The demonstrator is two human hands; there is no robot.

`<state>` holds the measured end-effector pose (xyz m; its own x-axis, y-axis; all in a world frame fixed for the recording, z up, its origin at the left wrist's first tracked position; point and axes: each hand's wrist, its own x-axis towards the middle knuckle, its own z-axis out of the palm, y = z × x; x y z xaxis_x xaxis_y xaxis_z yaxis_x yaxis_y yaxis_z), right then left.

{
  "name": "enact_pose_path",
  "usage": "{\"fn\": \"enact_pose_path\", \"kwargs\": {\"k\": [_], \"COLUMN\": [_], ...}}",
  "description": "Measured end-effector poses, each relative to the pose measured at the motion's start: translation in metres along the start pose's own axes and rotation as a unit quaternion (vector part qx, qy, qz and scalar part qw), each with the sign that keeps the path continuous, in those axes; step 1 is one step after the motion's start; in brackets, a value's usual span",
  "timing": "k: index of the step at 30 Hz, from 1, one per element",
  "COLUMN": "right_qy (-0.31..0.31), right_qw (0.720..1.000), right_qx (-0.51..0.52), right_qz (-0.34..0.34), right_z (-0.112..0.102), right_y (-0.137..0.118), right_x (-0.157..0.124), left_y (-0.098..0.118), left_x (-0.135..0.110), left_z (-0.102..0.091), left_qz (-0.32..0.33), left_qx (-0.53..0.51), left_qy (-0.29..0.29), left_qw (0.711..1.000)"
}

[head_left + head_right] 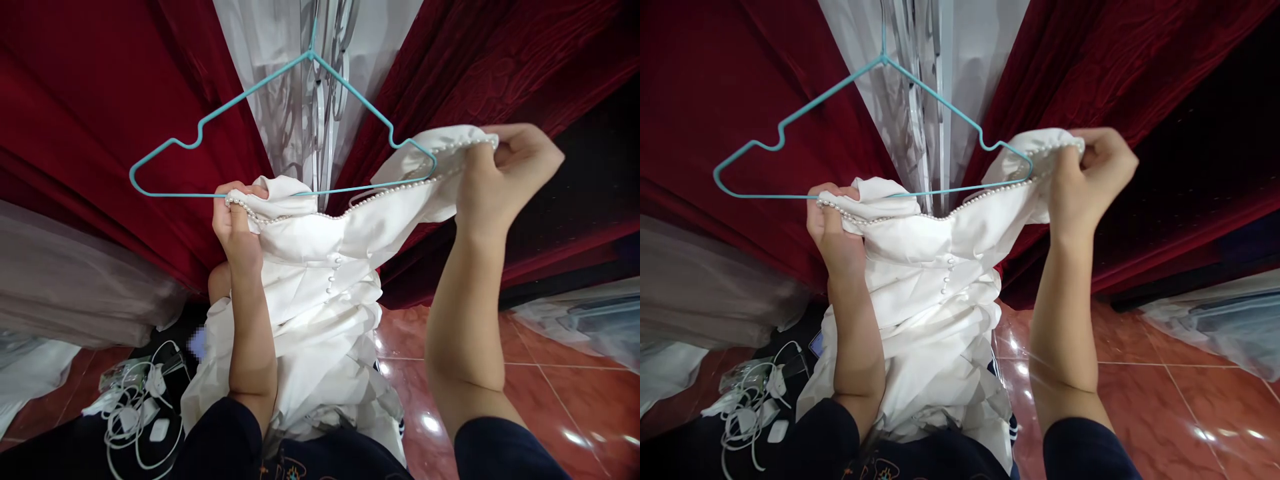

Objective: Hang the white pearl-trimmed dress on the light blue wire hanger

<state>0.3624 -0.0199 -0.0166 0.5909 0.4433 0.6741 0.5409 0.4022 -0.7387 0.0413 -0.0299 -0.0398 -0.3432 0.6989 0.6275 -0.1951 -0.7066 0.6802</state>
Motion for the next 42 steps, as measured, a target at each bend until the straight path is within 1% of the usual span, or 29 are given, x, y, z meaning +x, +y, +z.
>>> {"fn": "enact_pose_path", "kwargs": {"k": [1, 2, 4, 5, 7, 9, 11, 12, 14, 16, 18, 20, 22, 24, 25, 26, 27, 28, 30, 33, 34, 36, 39, 42], "right_qy": [0.004, -0.009, -0.061, -0.099, -0.158, -0.181, -0.211, -0.231, -0.256, -0.234, -0.196, -0.191, -0.205, -0.219, -0.224, -0.228, -0.232, -0.232, -0.22, -0.208, -0.209, -0.212, -0.199, -0.184], "right_qw": [1.0, 0.999, 0.997, 0.994, 0.987, 0.983, 0.97, 0.962, 0.953, 0.959, 0.969, 0.971, 0.969, 0.966, 0.965, 0.963, 0.962, 0.961, 0.962, 0.966, 0.966, 0.966, 0.968, 0.971], "right_qx": [0.003, 0.007, 0.016, 0.016, 0.011, 0.017, 0.035, 0.047, 0.061, 0.061, 0.051, 0.046, 0.05, 0.06, 0.065, 0.071, 0.078, 0.085, 0.093, 0.087, 0.084, 0.081, 0.083, 0.075], "right_qz": [0.018, 0.034, 0.053, 0.053, 0.025, -0.04, -0.113, -0.138, -0.153, -0.148, -0.139, -0.133, -0.126, -0.12, -0.12, -0.122, -0.125, -0.129, -0.135, -0.129, -0.124, -0.121, -0.129, -0.135], "right_z": [-0.008, -0.016, -0.03, -0.034, -0.037, -0.029, -0.013, -0.004, 0.014, 0.026, 0.03, 0.028, 0.024, 0.021, 0.02, 0.02, 0.02, 0.021, 0.024, 0.027, 0.028, 0.03, 0.034, 0.037], "right_y": [0.004, 0.006, 0.004, -0.001, -0.015, -0.031, -0.042, -0.046, -0.047, -0.044, -0.04, -0.039, -0.04, -0.042, -0.042, -0.043, -0.044, -0.044, -0.045, -0.045, -0.045, -0.044, -0.043, -0.042], "right_x": [-0.004, -0.011, -0.03, -0.04, -0.057, -0.068, -0.073, -0.074, -0.077, -0.08, -0.082, -0.081, -0.079, -0.076, -0.075, -0.075, -0.076, -0.077, -0.08, -0.083, -0.084, -0.085, -0.089, -0.092], "left_y": [-0.001, -0.002, -0.004, -0.006, -0.009, -0.01, -0.009, -0.008, -0.006, -0.007, -0.011, -0.016, -0.018, -0.016, -0.013, -0.008, -0.001, 0.006, 0.023, 0.045, 0.05, 0.055, 0.054, 0.051], "left_x": [0.0, -0.001, -0.004, -0.005, -0.007, -0.01, -0.013, -0.015, -0.02, -0.027, -0.032, -0.032, -0.024, -0.004, 0.009, 0.024, 0.039, 0.054, 0.081, 0.107, 0.113, 0.122, 0.128, 0.122], "left_z": [0.0, 0.001, 0.003, 0.004, 0.006, 0.01, 0.015, 0.017, 0.019, 0.013, -0.001, -0.022, -0.046, -0.067, -0.075, -0.082, -0.087, -0.091, -0.094, -0.089, -0.085, -0.072, -0.045, -0.02], "left_qz": [-0.003, -0.005, -0.008, -0.012, -0.026, -0.046, -0.068, -0.08, -0.103, -0.112, -0.092, -0.074, -0.078, -0.071, -0.048, -0.014, 0.026, 0.044, 0.049, 0.07, 0.082, 0.097, 0.105, 0.083], "left_qx": [-0.003, -0.008, -0.021, -0.028, -0.04, -0.047, -0.05, -0.048, -0.03, 0.02, 0.096, 0.158, 0.179, 0.181, 0.188, 0.203, 0.21, 0.221, 0.244, 0.262, 0.27, 0.298, 0.335, 0.341], "left_qy": [0.001, 0.001, -0.001, -0.004, -0.006, -0.003, 0.008, 0.013, 0.027, 0.038, 0.052, 0.071, 0.1, 0.132, 0.146, 0.153, 0.172, 0.164, 0.137, 0.122, 0.116, 0.082, 0.005, -0.077], "left_qw": [1.0, 1.0, 1.0, 1.0, 0.999, 0.998, 0.996, 0.996, 0.994, 0.993, 0.99, 0.982, 0.976, 0.972, 0.97, 0.967, 0.962, 0.96, 0.959, 0.955, 0.952, 0.946, 0.936, 0.933]}}
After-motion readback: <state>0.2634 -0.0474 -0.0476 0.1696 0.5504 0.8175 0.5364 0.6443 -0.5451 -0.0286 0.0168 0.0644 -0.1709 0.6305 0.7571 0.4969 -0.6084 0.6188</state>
